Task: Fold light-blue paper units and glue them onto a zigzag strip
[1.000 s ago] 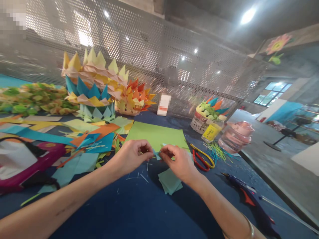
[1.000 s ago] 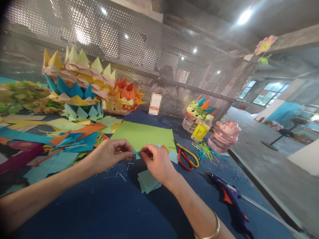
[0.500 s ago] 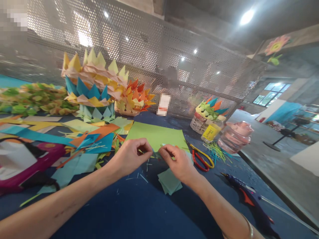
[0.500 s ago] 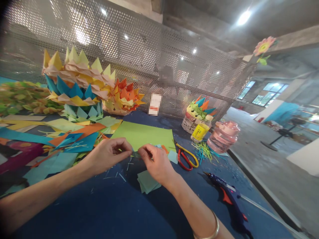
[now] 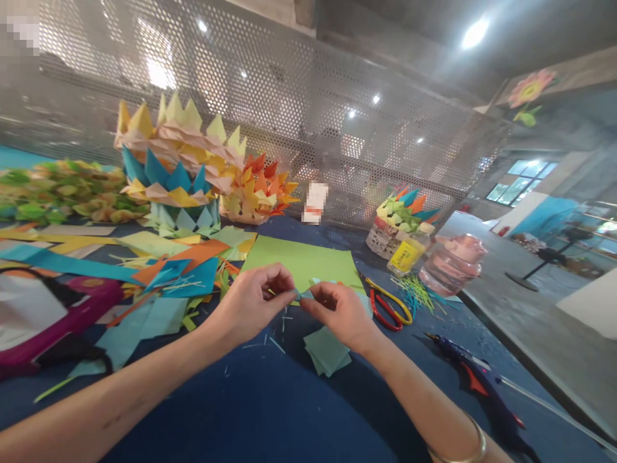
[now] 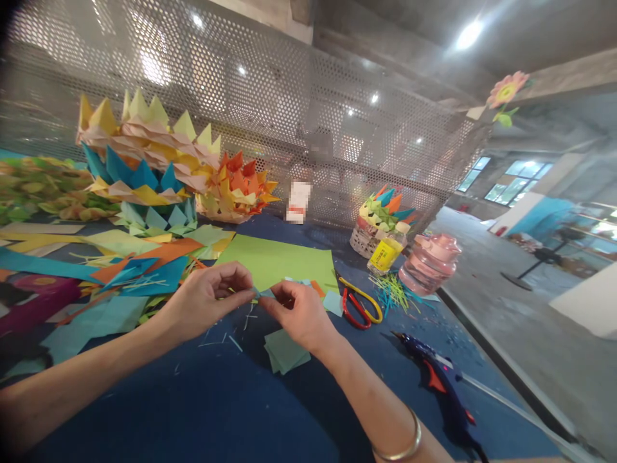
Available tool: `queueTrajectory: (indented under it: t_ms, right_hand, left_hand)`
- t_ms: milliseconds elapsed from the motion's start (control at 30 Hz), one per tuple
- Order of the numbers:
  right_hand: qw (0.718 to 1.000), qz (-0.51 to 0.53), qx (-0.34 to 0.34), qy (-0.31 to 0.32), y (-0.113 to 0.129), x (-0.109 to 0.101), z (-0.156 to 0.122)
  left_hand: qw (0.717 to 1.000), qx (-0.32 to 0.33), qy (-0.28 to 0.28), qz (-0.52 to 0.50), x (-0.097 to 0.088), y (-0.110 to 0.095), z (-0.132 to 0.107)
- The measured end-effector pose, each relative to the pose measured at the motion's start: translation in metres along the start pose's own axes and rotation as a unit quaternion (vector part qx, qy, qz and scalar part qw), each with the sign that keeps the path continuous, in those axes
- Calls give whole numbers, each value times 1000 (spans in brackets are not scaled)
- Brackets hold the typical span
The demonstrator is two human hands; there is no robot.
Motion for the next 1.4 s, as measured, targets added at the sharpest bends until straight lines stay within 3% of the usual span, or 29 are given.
queueTrajectory:
  t_ms: [233, 567, 833, 1033, 1200, 1400]
  right_hand:
    - [991, 129, 2, -47, -5, 1, -1]
    - [996, 89, 4, -27, 0, 2, -2]
    - [992, 125, 18, -13, -1, 2, -2]
    - [1000, 9, -5, -18, 1, 0, -2]
    - [997, -54, -32, -50, 4, 1, -4]
    - [995, -85, -42, -34, 8, 5, -7]
  left_hand:
    - [1000, -2, -5, 10, -3, -1, 0]
    - [1000, -19, -11, -13, -2, -2, -1]
    - [999, -22, -7, -30, -2, -2, -1]
    - [999, -16, -24, -25, -2, -2, -1]
    - [1000, -1, -1, 17, 1, -5, -3]
    - [998, 9, 39, 52, 5, -2, -3]
Point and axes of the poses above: each hand's wrist, its own z-axis towards the middle knuckle, its own x-axis out of the palm, y = z × x, the point moved 4 cm from there along z, towards the middle knuckle, and after that the axes turned 9 degrees about z, right-handed, at the moved point
